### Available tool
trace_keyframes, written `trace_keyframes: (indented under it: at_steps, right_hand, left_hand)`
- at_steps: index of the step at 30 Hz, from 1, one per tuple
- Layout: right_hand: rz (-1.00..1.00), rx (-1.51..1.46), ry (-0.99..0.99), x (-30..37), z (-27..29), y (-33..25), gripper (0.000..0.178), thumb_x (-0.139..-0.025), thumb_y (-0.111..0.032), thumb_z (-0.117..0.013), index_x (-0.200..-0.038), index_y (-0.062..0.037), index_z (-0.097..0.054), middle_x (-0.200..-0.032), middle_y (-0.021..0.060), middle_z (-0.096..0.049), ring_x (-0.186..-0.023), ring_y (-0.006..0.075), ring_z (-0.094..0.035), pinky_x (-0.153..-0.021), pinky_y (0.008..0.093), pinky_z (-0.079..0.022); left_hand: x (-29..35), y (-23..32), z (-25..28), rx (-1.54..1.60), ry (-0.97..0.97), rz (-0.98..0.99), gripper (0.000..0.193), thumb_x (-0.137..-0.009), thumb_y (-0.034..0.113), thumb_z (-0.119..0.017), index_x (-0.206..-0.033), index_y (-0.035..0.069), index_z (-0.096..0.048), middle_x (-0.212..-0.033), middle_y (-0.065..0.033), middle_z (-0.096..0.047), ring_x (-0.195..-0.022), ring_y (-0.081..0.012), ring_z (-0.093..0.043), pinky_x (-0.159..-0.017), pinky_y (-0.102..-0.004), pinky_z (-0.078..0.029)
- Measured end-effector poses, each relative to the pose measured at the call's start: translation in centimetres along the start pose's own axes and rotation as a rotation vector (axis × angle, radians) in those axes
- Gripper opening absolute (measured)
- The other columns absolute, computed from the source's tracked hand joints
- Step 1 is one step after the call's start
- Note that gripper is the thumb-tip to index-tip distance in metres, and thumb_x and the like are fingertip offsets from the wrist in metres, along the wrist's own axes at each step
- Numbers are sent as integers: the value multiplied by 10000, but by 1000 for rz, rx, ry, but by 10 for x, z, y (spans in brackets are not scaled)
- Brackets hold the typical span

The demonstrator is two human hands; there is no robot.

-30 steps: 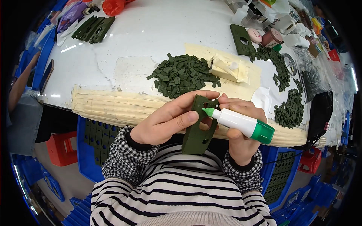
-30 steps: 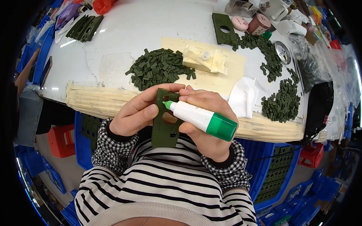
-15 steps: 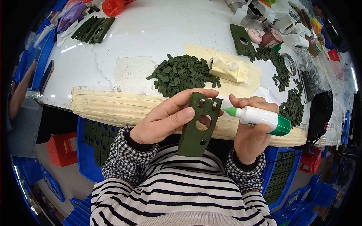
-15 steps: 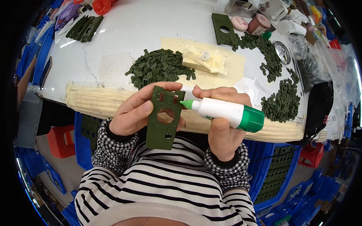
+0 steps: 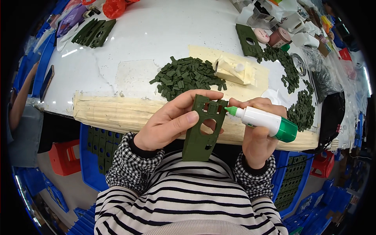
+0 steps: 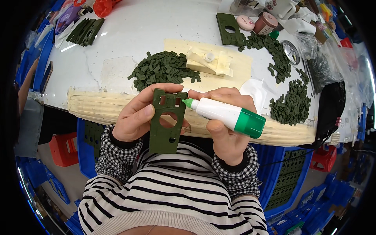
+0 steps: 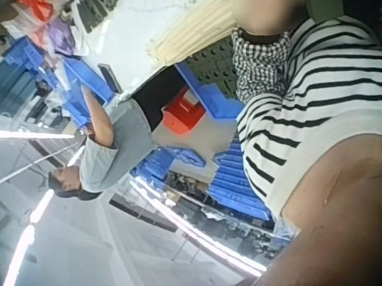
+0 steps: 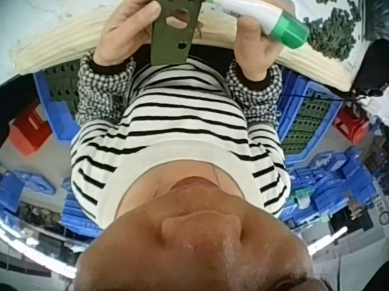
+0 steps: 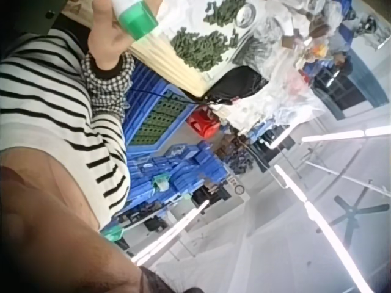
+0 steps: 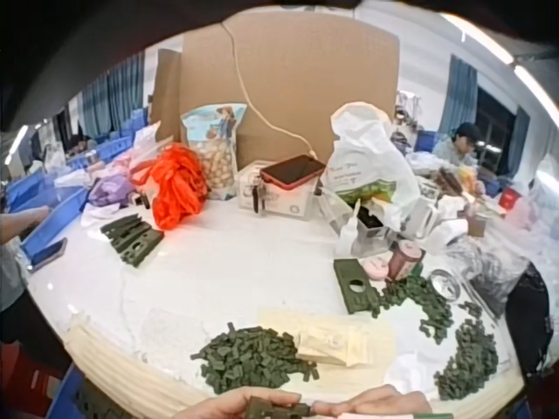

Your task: Assembling plastic toy tank parts by applying glue and decorative modeling powder.

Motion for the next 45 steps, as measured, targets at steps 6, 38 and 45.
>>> trace_keyframes:
  at_steps: [6,38,45]
  right_hand:
    - [8,10,15,0,0,0,492,-867,-357,-633,-1101,42,-464,-1017,191,-543,-940,276,-616,-827,410,-547]
    - [27,63,-24,0,0,-2,468,-873,-355,-629,-1068,49,-497,-967,178,-561,-919,274,-616,-800,387,-547]
    - [17,61,-21,0,-2,-1,468,-867,-353,-637,-1058,58,-521,-979,176,-574,-922,246,-604,-786,354,-543]
  left_hand:
    - [0,0,2,-24,9,2,570,-956,319,-436,-1382,-19,-267,-1208,-178,-526,-1004,-306,-612,-879,-429,-492]
    - [0,2,-1,5,-3,2,572,-956,323,-421,-1383,-26,-269,-1298,-248,-455,-1010,-315,-608,-878,-428,-495]
    - [0,1,0,1,4,7,569,-956,321,-423,-1380,-26,-272,-1297,-243,-458,-1016,-310,-606,-877,-428,-497]
Point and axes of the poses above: each hand's wrist, its own x-axis away from the middle knuckle, its own z-axis out of the back of the hand, y = z × x, the point moved 9 cm from there along -x, towards the middle knuckle
